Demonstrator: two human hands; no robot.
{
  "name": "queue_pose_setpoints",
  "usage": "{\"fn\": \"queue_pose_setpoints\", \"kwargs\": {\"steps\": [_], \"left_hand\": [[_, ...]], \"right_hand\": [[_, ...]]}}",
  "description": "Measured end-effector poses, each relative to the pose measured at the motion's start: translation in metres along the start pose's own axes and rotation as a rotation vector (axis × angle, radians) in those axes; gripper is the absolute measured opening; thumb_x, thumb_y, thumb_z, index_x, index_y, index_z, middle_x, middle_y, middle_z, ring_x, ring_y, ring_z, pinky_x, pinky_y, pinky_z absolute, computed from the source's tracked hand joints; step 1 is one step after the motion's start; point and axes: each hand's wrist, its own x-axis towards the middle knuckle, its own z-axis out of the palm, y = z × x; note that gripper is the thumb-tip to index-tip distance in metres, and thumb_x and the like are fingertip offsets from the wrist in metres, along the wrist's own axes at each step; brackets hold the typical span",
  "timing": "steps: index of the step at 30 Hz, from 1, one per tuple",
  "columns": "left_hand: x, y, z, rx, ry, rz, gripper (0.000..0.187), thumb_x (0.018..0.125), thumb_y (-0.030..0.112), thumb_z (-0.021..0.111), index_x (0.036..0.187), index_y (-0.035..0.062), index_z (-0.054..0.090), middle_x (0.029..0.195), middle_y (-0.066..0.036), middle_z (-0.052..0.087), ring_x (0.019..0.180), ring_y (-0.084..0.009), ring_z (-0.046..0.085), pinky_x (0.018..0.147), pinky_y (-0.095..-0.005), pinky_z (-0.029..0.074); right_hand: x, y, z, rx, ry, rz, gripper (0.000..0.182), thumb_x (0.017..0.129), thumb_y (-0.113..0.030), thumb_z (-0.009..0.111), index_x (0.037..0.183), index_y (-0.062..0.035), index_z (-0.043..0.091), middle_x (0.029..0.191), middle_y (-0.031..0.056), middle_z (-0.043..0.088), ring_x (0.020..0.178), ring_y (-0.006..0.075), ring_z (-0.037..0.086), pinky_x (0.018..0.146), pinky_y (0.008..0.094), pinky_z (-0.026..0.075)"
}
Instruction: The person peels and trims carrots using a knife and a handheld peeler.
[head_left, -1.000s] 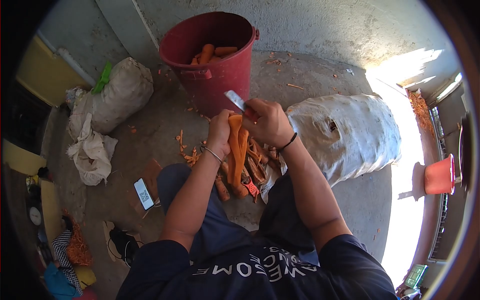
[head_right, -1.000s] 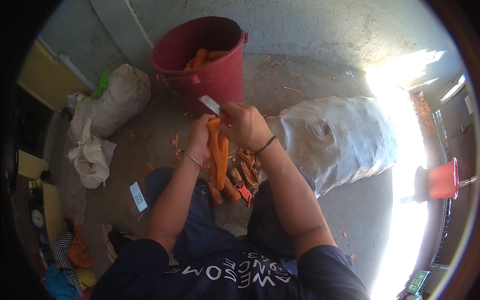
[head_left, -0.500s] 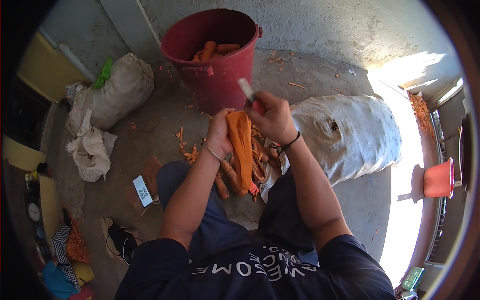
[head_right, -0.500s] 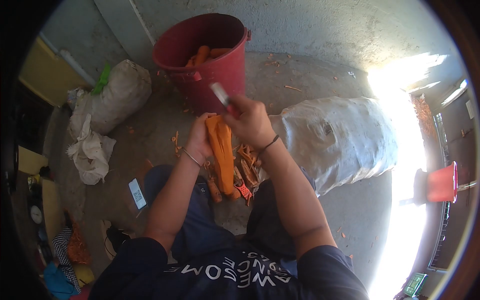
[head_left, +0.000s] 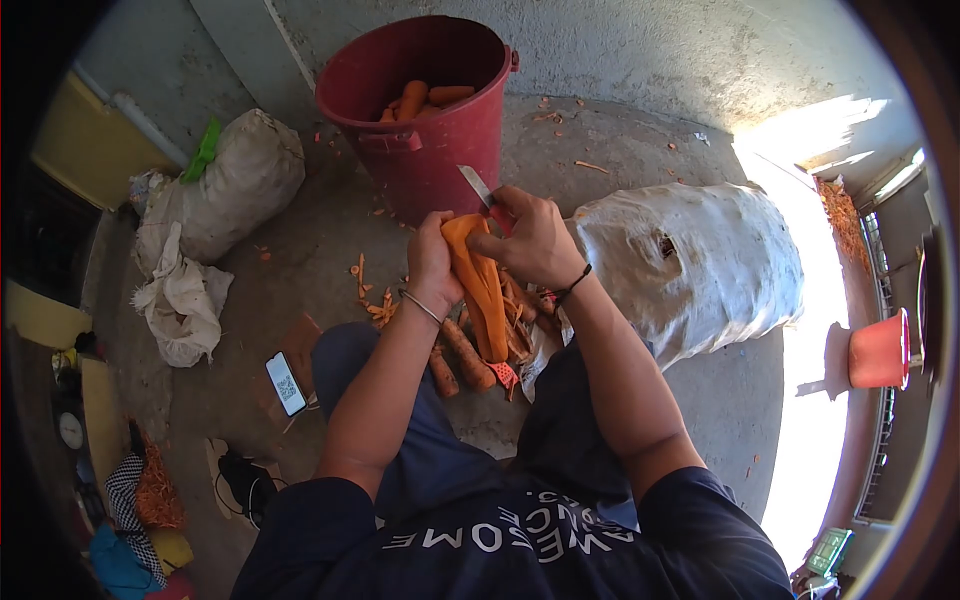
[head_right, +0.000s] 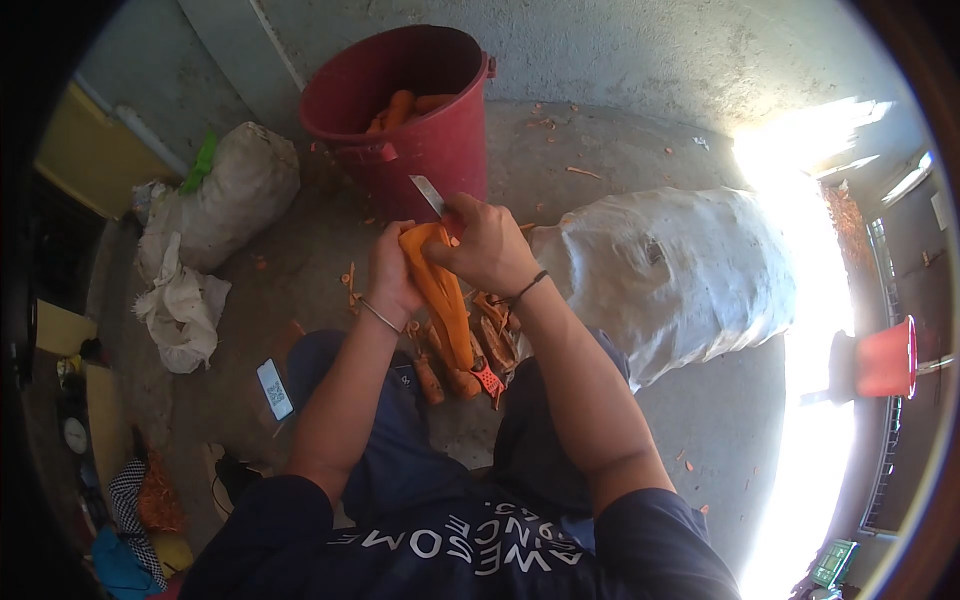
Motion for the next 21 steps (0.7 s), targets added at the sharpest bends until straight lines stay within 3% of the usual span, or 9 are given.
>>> {"fn": "queue_pose_setpoints", "kwargs": {"steps": [10, 14, 21], "left_hand": [[-0.006, 0.0, 0.006, 0.058, 0.064, 0.19, 0.031, 0.102, 0.025, 0.046, 0.107, 0.0006, 0.065, 0.102, -0.013, 0.071, 0.092, -0.0239, 0.071, 0.084, -0.0382, 0.059], [-0.009, 0.004, 0.008, 0.038, 0.062, 0.161, 0.031, 0.102, 0.024, 0.046, 0.106, -0.0005, 0.065, 0.101, -0.013, 0.07, 0.09, -0.0236, 0.071, 0.081, -0.0378, 0.059], [-0.018, 0.001, 0.016, 0.088, 0.117, 0.281, 0.03, 0.102, 0.021, 0.047, 0.1, -0.0011, 0.067, 0.095, -0.013, 0.07, 0.085, -0.0227, 0.07, 0.078, -0.0356, 0.058]], "right_hand": [[0.002, -0.001, 0.007, 0.038, 0.025, 0.023, 0.049, 0.073, -0.028, 0.077, 0.105, 0.0079, 0.068, 0.084, 0.0225, 0.069, 0.079, 0.0354, 0.072, 0.079, 0.0416, 0.057], [0.003, -0.001, 0.004, 0.088, -0.001, 0.037, 0.049, 0.073, -0.028, 0.077, 0.105, 0.0078, 0.069, 0.083, 0.0212, 0.069, 0.077, 0.0325, 0.071, 0.078, 0.0402, 0.057], [-0.002, -0.005, 0.016, 0.044, 0.141, -0.029, 0.051, 0.073, -0.026, 0.077, 0.11, 0.0079, 0.069, 0.087, 0.0234, 0.071, 0.081, 0.0367, 0.073, 0.079, 0.0415, 0.057]]}}
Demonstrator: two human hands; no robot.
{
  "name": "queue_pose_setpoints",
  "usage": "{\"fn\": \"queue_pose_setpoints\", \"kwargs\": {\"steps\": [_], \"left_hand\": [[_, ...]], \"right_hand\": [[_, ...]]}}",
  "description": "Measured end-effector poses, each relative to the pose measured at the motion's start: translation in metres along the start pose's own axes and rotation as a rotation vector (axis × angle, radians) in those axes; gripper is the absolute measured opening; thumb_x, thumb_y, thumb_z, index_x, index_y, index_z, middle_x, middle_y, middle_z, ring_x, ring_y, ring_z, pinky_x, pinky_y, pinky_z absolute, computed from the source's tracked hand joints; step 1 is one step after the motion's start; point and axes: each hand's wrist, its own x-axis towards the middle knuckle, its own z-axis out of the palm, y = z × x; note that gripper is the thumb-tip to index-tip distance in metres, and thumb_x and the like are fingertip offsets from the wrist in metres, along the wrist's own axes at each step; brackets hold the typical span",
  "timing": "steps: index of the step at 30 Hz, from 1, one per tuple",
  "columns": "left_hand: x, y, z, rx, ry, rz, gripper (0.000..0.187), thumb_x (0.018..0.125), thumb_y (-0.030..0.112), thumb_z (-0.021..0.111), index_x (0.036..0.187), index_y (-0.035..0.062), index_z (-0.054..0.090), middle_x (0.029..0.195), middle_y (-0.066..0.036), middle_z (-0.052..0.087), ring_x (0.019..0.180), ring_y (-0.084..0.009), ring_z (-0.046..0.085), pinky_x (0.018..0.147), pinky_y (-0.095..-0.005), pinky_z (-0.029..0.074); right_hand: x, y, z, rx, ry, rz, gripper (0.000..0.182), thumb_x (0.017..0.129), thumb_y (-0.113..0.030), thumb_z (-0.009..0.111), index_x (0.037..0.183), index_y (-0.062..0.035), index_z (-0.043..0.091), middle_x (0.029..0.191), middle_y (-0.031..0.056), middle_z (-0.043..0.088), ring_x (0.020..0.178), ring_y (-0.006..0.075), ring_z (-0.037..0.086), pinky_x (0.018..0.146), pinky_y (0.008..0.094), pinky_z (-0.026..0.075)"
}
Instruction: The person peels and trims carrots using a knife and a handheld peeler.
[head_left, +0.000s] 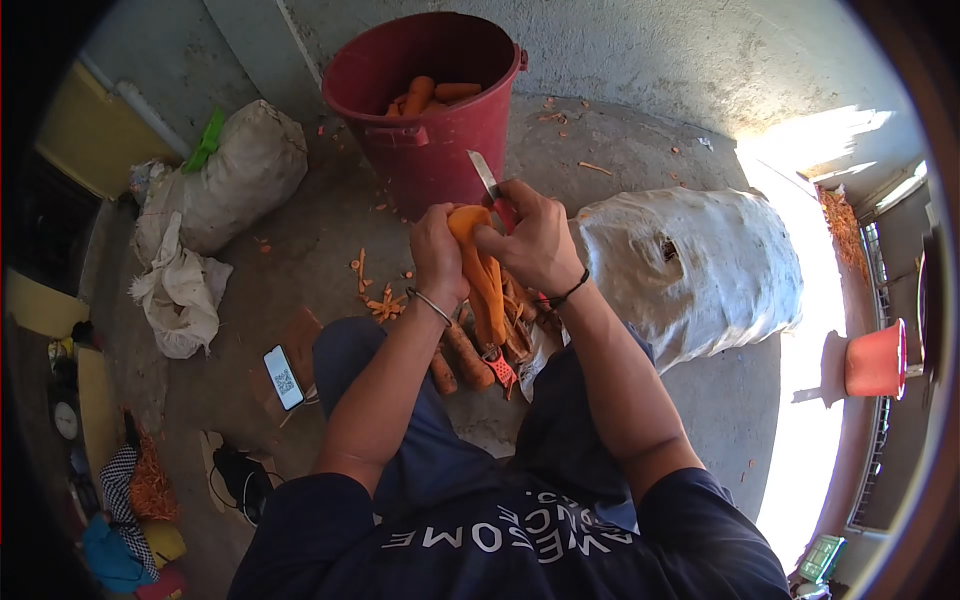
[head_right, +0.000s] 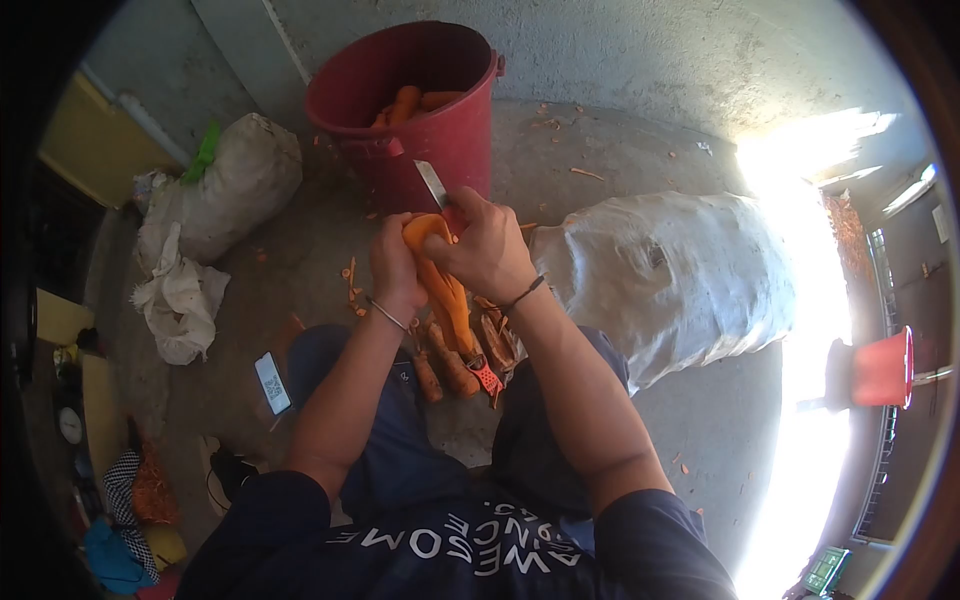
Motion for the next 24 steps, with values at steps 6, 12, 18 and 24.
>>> {"fn": "queue_pose_setpoints", "kwargs": {"steps": [6, 12, 18, 24], "left_hand": [[0.007, -0.008, -0.01, 0.039, -0.048, -0.003, 0.027, 0.102, 0.024, 0.052, 0.107, 0.0021, 0.067, 0.1, -0.012, 0.07, 0.094, -0.0234, 0.07, 0.085, -0.0372, 0.056], [0.008, -0.003, -0.007, 0.055, -0.017, 0.079, 0.028, 0.102, 0.024, 0.051, 0.108, 0.0017, 0.068, 0.102, -0.011, 0.069, 0.093, -0.0226, 0.069, 0.086, -0.0356, 0.055], [0.016, 0.02, -0.014, 0.157, 0.095, 0.569, 0.032, 0.106, 0.023, 0.045, 0.104, -0.0011, 0.066, 0.101, -0.01, 0.066, 0.092, -0.0195, 0.065, 0.086, -0.0332, 0.053], [0.012, 0.027, -0.015, 0.117, 0.103, 0.631, 0.033, 0.107, 0.025, 0.044, 0.106, 0.0001, 0.065, 0.104, -0.009, 0.063, 0.095, -0.0181, 0.063, 0.089, -0.0326, 0.053]], "right_hand": [[0.002, -0.002, -0.005, 0.025, -0.104, 0.031, 0.049, 0.075, -0.023, 0.076, 0.112, 0.0076, 0.069, 0.09, 0.0257, 0.072, 0.086, 0.0404, 0.074, 0.081, 0.043, 0.058], [-0.003, -0.003, 0.001, -0.014, -0.022, -0.141, 0.041, 0.079, -0.02, 0.075, 0.112, 0.0038, 0.069, 0.085, 0.0219, 0.071, 0.077, 0.0334, 0.072, 0.074, 0.0407, 0.056], [-0.011, -0.018, 0.005, -0.096, 0.086, -0.345, 0.026, 0.095, -0.015, 0.072, 0.114, 0.0022, 0.068, 0.09, 0.0209, 0.074, 0.082, 0.0388, 0.075, 0.071, 0.0438, 0.059], [-0.013, -0.005, 0.025, -0.015, 0.109, -0.49, 0.023, 0.095, -0.007, 0.074, 0.115, 0.0046, 0.07, 0.091, 0.0217, 0.074, 0.078, 0.0351, 0.075, 0.066, 0.0395, 0.058]]}}
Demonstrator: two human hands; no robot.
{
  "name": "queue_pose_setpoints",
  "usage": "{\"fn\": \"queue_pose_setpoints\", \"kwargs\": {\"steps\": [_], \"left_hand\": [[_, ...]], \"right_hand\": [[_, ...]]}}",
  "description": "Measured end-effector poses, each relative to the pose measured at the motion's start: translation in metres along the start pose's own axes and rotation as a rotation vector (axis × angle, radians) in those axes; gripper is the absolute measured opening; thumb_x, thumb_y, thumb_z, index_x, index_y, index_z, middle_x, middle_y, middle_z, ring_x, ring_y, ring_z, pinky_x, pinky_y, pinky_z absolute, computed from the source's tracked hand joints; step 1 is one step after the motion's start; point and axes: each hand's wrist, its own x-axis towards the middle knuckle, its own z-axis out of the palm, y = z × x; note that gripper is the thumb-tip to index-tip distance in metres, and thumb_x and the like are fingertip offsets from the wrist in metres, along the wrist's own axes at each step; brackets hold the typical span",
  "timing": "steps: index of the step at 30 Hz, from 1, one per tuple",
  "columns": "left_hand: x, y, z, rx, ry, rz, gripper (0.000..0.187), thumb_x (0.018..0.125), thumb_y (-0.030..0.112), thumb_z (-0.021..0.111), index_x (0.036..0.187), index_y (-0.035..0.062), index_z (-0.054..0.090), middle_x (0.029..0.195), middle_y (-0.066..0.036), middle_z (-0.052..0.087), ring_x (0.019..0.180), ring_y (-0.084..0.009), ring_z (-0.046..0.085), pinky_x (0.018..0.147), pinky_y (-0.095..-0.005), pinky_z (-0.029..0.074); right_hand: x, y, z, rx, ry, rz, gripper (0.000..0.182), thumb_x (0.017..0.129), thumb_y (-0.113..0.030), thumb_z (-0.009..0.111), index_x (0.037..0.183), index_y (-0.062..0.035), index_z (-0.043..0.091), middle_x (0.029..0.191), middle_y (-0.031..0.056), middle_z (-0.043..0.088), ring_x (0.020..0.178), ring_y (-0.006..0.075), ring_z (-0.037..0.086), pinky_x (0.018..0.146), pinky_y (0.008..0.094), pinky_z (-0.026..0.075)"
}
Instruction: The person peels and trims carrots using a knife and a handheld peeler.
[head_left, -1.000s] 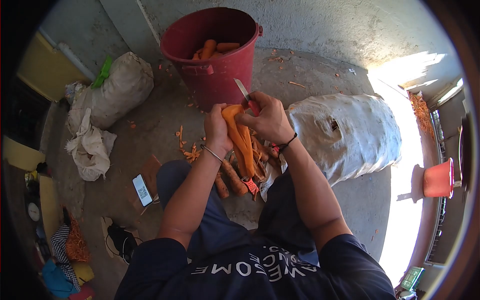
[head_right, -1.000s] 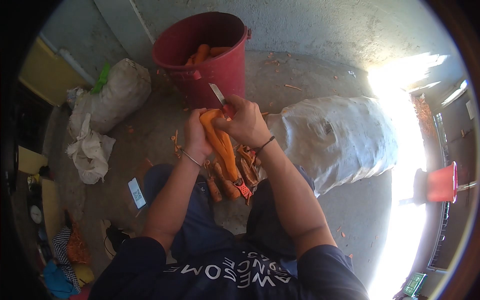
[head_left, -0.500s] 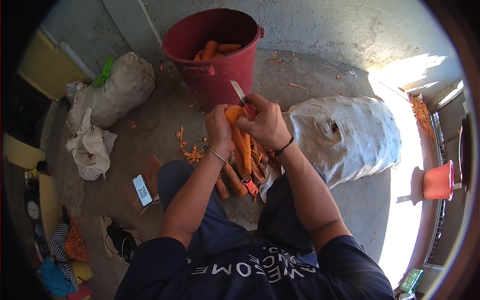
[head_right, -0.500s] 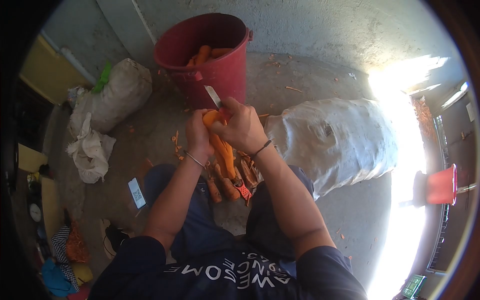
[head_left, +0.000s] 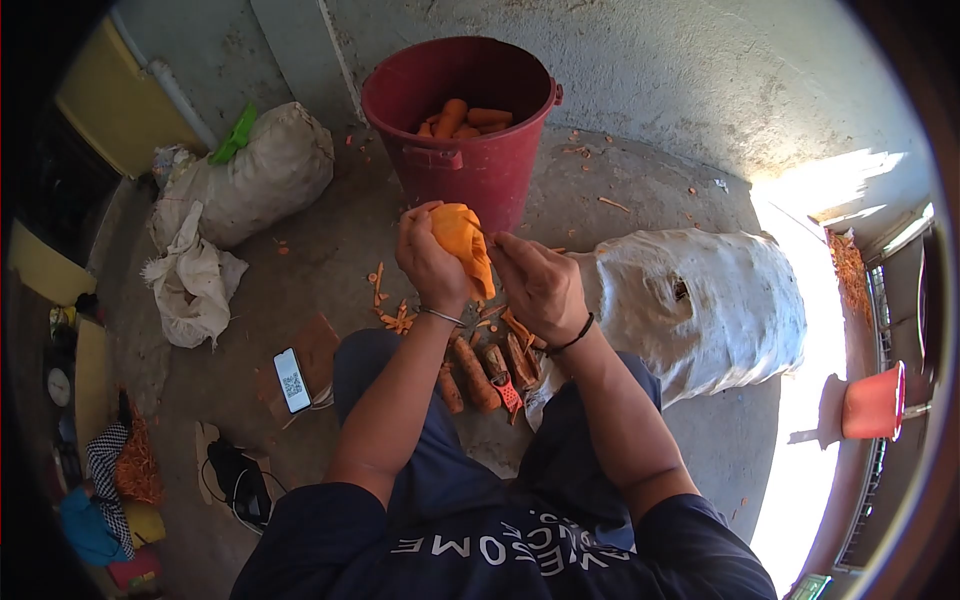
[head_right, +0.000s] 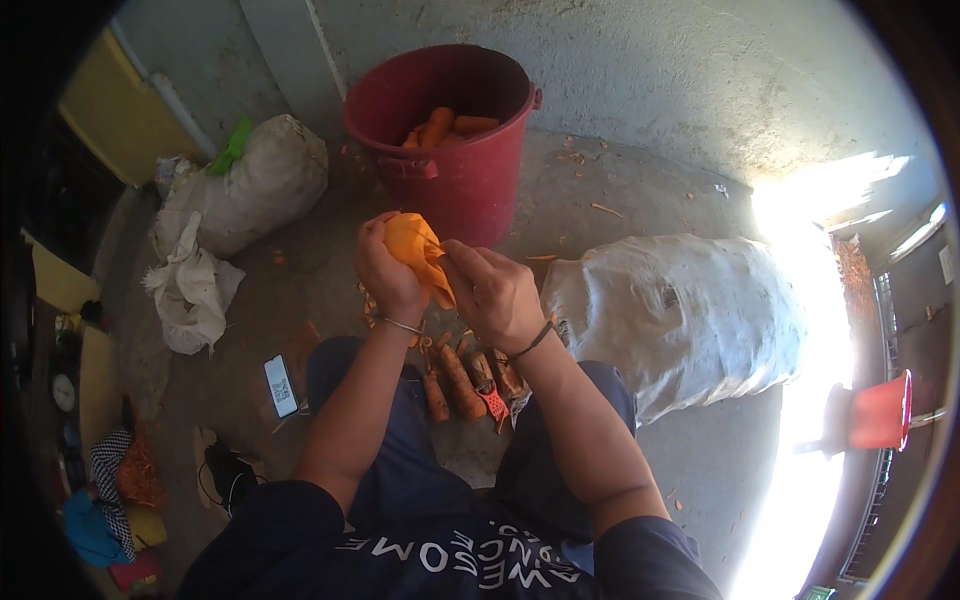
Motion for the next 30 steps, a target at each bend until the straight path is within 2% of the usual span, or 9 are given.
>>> {"fn": "queue_pose_setpoints", "kwargs": {"steps": [4, 6, 14, 19, 22, 25, 30], "left_hand": [[0.002, 0.001, -0.002, -0.104, 0.028, -0.088, 0.034, 0.107, 0.026, 0.042, 0.109, -0.0002, 0.064, 0.107, -0.009, 0.062, 0.096, -0.0196, 0.063, 0.089, -0.033, 0.053], [0.004, 0.0, -0.002, -0.079, 0.045, -0.086, 0.034, 0.106, 0.026, 0.042, 0.11, 0.0, 0.064, 0.107, -0.01, 0.063, 0.096, -0.0209, 0.065, 0.088, -0.0343, 0.055], [0.008, -0.004, -0.004, -0.027, 0.07, -0.057, 0.034, 0.104, 0.026, 0.043, 0.112, -0.0003, 0.063, 0.107, -0.011, 0.065, 0.095, -0.0225, 0.067, 0.086, -0.0356, 0.057], [0.005, 0.0, 0.002, -0.093, 0.095, -0.132, 0.037, 0.106, 0.026, 0.04, 0.11, -0.0023, 0.063, 0.107, -0.012, 0.063, 0.096, -0.0225, 0.065, 0.087, -0.0349, 0.055], [0.008, -0.004, 0.0, -0.111, 0.085, -0.158, 0.034, 0.104, 0.026, 0.042, 0.114, -0.0002, 0.062, 0.106, -0.01, 0.064, 0.095, -0.0221, 0.068, 0.086, -0.035, 0.057], [0.006, -0.006, 0.002, -0.113, 0.09, -0.185, 0.038, 0.105, 0.027, 0.04, 0.11, -0.0028, 0.063, 0.106, -0.012, 0.063, 0.095, -0.0229, 0.066, 0.087, -0.0351, 0.055], [0.007, -0.009, 0.002, -0.122, 0.075, -0.189, 0.037, 0.105, 0.028, 0.041, 0.112, -0.0016, 0.063, 0.106, -0.011, 0.064, 0.094, -0.0226, 0.067, 0.085, -0.035, 0.056]], "right_hand": [[-0.003, -0.005, 0.008, -0.035, -0.038, -0.021, 0.024, 0.094, -0.005, 0.073, 0.115, 0.005, 0.071, 0.091, 0.0206, 0.074, 0.077, 0.0339, 0.075, 0.066, 0.0387, 0.059], [-0.004, -0.005, 0.015, -0.083, 0.036, -0.09, 0.021, 0.092, -0.004, 0.073, 0.112, 0.0016, 0.07, 0.083, 0.0149, 0.071, 0.072, 0.0331, 0.073, 0.062, 0.0412, 0.059], [-0.01, 0.001, 0.021, -0.076, 0.005, -0.053, 0.02, 0.093, -0.006, 0.073, 0.111, 0.0026, 0.071, 0.082, 0.0157, 0.071, 0.068, 0.0331, 0.072, 0.059, 0.0411, 0.059], [-0.01, 0.0, 0.021, -0.04, 0.052, -0.03, 0.02, 0.093, -0.006, 0.073, 0.111, 0.0022, 0.071, 0.081, 0.0165, 0.071, 0.067, 0.0338, 0.072, 0.058, 0.0411, 0.058], [-0.01, 0.001, 0.02, -0.032, 0.039, -0.022, 0.02, 0.093, -0.007, 0.073, 0.11, 0.0018, 0.071, 0.08, 0.0165, 0.07, 0.066, 0.0342, 0.072, 0.058, 0.0417, 0.057], [-0.011, 0.003, 0.02, -0.068, -0.007, -0.009, 0.016, 0.093, -0.008, 0.072, 0.107, 0.0011, 0.071, 0.079, 0.0167, 0.07, 0.066, 0.0347, 0.071, 0.058, 0.0427, 0.057], [-0.011, 0.002, 0.02, -0.091, -0.048, 0.011, 0.013, 0.093, -0.008, 0.07, 0.103, 0.0004, 0.069, 0.078, 0.0168, 0.068, 0.067, 0.0355, 0.07, 0.059, 0.0439, 0.057]]}}
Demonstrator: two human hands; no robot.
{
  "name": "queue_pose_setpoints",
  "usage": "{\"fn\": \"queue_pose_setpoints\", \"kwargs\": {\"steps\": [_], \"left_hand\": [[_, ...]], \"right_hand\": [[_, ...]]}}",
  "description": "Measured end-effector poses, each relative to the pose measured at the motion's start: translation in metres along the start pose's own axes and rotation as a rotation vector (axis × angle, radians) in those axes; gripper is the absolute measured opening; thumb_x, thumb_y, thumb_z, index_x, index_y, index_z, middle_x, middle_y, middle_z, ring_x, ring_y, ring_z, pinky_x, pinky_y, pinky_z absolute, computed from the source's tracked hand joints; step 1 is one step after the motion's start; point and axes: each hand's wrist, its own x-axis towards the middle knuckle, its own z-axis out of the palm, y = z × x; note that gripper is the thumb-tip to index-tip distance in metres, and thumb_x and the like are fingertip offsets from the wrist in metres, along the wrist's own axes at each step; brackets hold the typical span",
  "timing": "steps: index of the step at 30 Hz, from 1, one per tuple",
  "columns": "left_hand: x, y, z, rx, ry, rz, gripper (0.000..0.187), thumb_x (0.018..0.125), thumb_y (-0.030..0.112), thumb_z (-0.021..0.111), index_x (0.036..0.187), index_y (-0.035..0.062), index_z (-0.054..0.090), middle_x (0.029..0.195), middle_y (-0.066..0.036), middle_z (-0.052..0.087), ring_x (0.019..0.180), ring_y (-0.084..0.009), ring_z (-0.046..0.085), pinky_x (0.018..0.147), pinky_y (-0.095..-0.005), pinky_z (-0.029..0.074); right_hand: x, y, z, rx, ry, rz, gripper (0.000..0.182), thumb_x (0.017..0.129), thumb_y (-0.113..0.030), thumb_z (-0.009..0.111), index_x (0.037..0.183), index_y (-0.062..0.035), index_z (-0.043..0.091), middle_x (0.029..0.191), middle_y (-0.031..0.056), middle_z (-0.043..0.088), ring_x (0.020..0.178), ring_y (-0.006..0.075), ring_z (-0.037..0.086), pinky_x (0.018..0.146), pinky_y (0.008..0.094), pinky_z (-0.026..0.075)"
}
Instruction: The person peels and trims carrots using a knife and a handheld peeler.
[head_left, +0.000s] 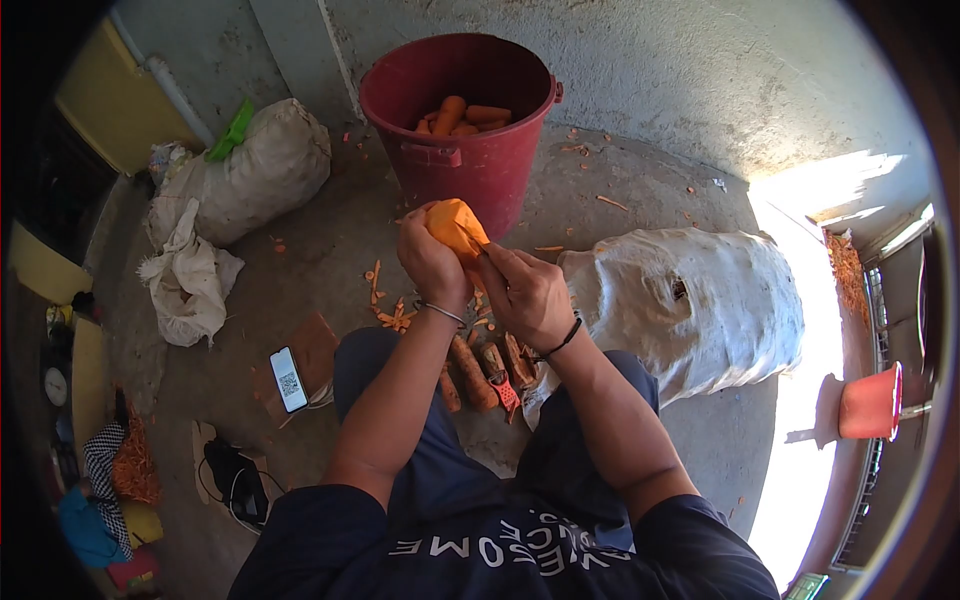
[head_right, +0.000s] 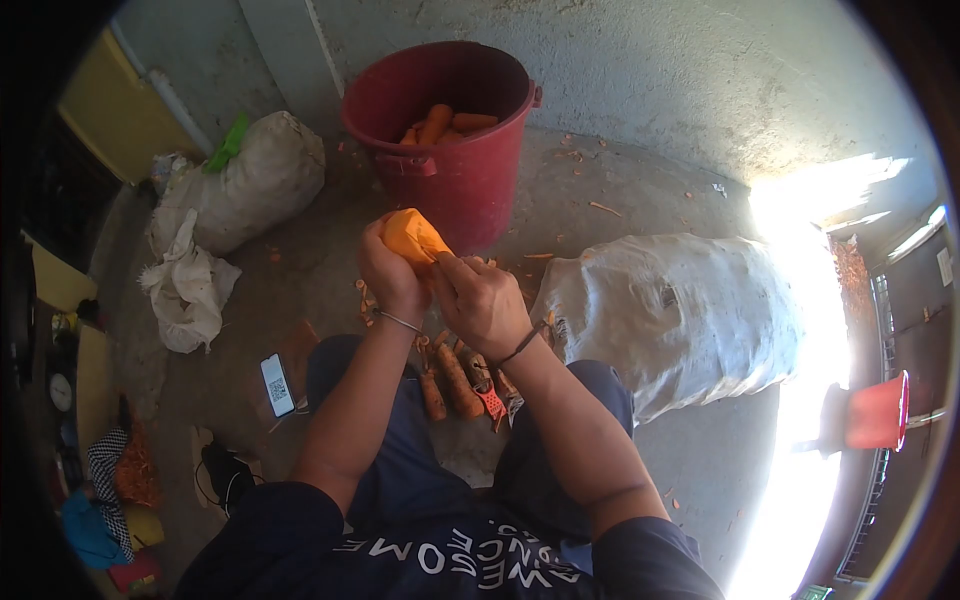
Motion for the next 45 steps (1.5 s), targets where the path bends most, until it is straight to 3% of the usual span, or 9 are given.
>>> {"fn": "queue_pose_setpoints", "kwargs": {"steps": [8, 13, 19, 24, 27, 29, 35, 42, 45], "left_hand": [[-0.007, -0.003, 0.0, 0.161, -0.057, 0.194, 0.034, 0.106, 0.026, 0.041, 0.112, 0.0005, 0.064, 0.107, -0.01, 0.063, 0.095, -0.0208, 0.066, 0.085, -0.0341, 0.057], [-0.009, 0.0, -0.001, 0.093, -0.061, 0.126, 0.034, 0.105, 0.025, 0.042, 0.113, 0.0004, 0.064, 0.108, -0.01, 0.063, 0.096, -0.0214, 0.066, 0.087, -0.0343, 0.057], [-0.003, 0.008, -0.002, -0.087, -0.024, -0.05, 0.035, 0.106, 0.027, 0.042, 0.117, 0.0012, 0.062, 0.111, -0.011, 0.064, 0.099, -0.0236, 0.067, 0.089, -0.0363, 0.057], [0.017, 0.021, -0.005, -0.28, 0.111, -0.138, 0.035, 0.105, 0.028, 0.042, 0.119, 0.0022, 0.062, 0.113, -0.012, 0.065, 0.102, -0.0269, 0.067, 0.093, -0.0408, 0.056], [0.027, 0.035, -0.015, -0.36, 0.103, -0.183, 0.035, 0.105, 0.027, 0.041, 0.118, 0.0027, 0.062, 0.113, -0.013, 0.066, 0.101, -0.0298, 0.069, 0.094, -0.0443, 0.057], [0.03, 0.038, -0.021, -0.414, -0.063, -0.294, 0.035, 0.105, 0.029, 0.039, 0.115, 0.0031, 0.061, 0.109, -0.015, 0.067, 0.097, -0.032, 0.069, 0.091, -0.0482, 0.058], [0.03, 0.033, -0.017, -0.384, -0.118, -0.545, 0.037, 0.105, 0.033, 0.039, 0.111, 0.0037, 0.06, 0.1, -0.016, 0.068, 0.092, -0.0335, 0.07, 0.087, -0.0511, 0.058], [0.034, 0.021, -0.018, -0.34, -0.132, -0.538, 0.041, 0.104, 0.034, 0.038, 0.115, 0.0023, 0.061, 0.106, -0.018, 0.069, 0.095, -0.0325, 0.068, 0.091, -0.049, 0.055], [0.032, 0.013, -0.016, -0.327, -0.044, -0.461, 0.041, 0.104, 0.035, 0.037, 0.115, 0.0032, 0.061, 0.106, -0.017, 0.068, 0.095, -0.0321, 0.068, 0.091, -0.0484, 0.055]], "right_hand": [[0.003, -0.007, -0.005, -0.018, 0.017, -0.009, 0.017, 0.093, -0.005, 0.07, 0.108, 0.0022, 0.068, 0.082, 0.0182, 0.07, 0.07, 0.0363, 0.072, 0.061, 0.0434, 0.058], [0.002, -0.005, -0.006, -0.015, -0.036, -0.008, 0.02, 0.093, -0.003, 0.07, 0.112, 0.0049, 0.069, 0.084, 0.02, 0.071, 0.072, 0.0368, 0.073, 0.062, 0.0435, 0.058], [0.003, -0.014, -0.008, -0.022, -0.094, 0.006, 0.015, 0.094, -0.004, 0.069, 0.107, 0.0014, 0.069, 0.08, 0.0192, 0.069, 0.069, 0.0374, 0.071, 0.061, 0.0448, 0.056], [0.002, -0.008, -0.014, -0.167, -0.286, 0.112, 0.01, 0.095, -0.008, 0.068, 0.099, 0.0008, 0.071, 0.077, 0.0198, 0.068, 0.07, 0.0382, 0.071, 0.063, 0.0458, 0.056], [0.009, -0.016, -0.021, -0.06, -0.09, 0.068, 0.012, 0.096, -0.01, 0.07, 0.099, 0.0015, 0.073, 0.079, 0.0206, 0.07, 0.072, 0.038, 0.072, 0.063, 0.044, 0.056], [0.015, -0.023, -0.028, 0.043, -0.062, 0.116, 0.013, 0.097, -0.011, 0.069, 0.102, 0.0007, 0.073, 0.082, 0.0205, 0.071, 0.073, 0.0386, 0.072, 0.064, 0.0445, 0.057], [0.017, -0.015, -0.027, 0.083, -0.048, 0.183, 0.021, 0.098, -0.015, 0.068, 0.112, 0.0009, 0.073, 0.089, 0.0213, 0.073, 0.078, 0.0391, 0.073, 0.068, 0.0443, 0.059], [0.005, -0.019, -0.015, -0.111, -0.056, 0.038, 0.024, 0.093, -0.009, 0.065, 0.115, -0.0021, 0.069, 0.095, 0.0152, 0.064, 0.076, 0.0356, 0.071, 0.068, 0.0454, 0.06], [0.003, -0.022, -0.011, -0.098, -0.126, 0.106, 0.026, 0.096, -0.011, 0.07, 0.119, 0.0002, 0.071, 0.102, 0.0176, 0.068, 0.082, 0.0379, 0.072, 0.072, 0.0457, 0.059]]}}
